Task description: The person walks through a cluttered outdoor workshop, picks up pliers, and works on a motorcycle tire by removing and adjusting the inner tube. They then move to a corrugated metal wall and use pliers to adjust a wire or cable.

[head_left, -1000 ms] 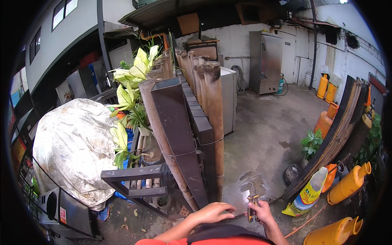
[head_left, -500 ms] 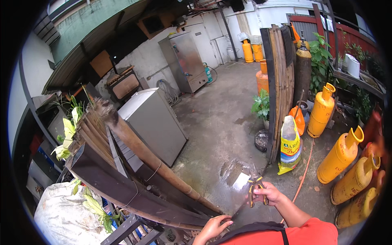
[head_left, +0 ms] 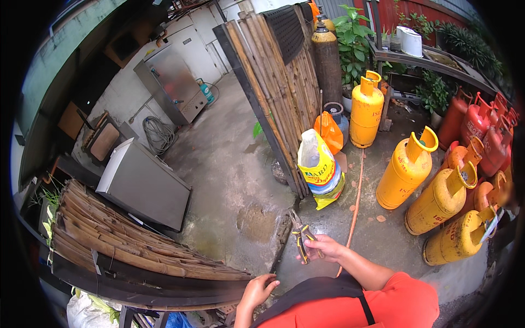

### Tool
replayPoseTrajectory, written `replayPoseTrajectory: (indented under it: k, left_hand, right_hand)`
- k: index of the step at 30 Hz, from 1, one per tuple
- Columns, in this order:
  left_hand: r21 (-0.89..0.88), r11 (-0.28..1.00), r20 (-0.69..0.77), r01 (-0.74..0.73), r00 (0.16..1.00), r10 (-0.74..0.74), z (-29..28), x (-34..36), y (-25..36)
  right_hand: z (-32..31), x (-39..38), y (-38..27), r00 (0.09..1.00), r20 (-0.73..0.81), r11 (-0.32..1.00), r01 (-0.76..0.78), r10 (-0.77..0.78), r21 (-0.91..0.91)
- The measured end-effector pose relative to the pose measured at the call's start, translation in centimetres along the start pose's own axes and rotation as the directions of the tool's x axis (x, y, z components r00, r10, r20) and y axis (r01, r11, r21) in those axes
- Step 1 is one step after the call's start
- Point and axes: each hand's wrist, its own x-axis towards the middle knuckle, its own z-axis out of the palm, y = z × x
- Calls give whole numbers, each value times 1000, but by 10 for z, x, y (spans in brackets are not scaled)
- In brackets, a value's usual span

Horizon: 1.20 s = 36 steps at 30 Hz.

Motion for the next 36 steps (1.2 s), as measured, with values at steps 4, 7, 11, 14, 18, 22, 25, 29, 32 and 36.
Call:
replayPoseTrajectory:
  k: [4, 7, 11, 14, 18, 22, 25, 29, 32, 36]
  left_hand:
    - [-211, 974, -21, 81, 996, -88, 30, 56, 54]
    - [-108, 987, -41, 119, 991, -124, 48, 90, 41]
    - [-15, 975, -42, 223, 974, -223, 86, 129, -13]
    - [-79, 921, 94, 382, 922, -375, 117, 138, -79]
    - [68, 723, 310, 688, 674, -670, 125, 158, -115]
    - [-38, 737, 328, 675, 705, -629, 129, 191, -110]
    - [-143, 794, 215, 590, 802, -557, 128, 223, -50]
    - [-303, 834, 228, 461, 885, -406, 152, 270, -62]
    - [-331, 788, 317, 518, 848, -424, 162, 303, -67]
    - [-338, 590, 509, 733, 670, -541, 170, 346, -114]
  right_hand:
    - [-84, -54, 9, 870, -478, 984, -169, 122, -57]
    - [-109, -120, -21, 814, -577, 991, -118, 59, -65]
    - [-155, -177, -71, 787, -531, 940, 179, -314, -290]
    - [-154, -199, -116, 584, -673, 889, 244, -453, -387]
    - [-171, -221, -128, 422, -549, 687, 534, -722, -492]
    - [-179, -247, -123, 483, -691, 836, 410, -538, -365]
    - [-181, -230, -119, 547, -702, 862, 466, -457, -199]
    - [-191, -185, -135, 615, -643, 873, 451, -456, -188]
    - [-197, -147, -178, 689, -635, 930, 336, -349, -147]
    - [-196, -83, -246, 704, -372, 796, 547, -605, -259]
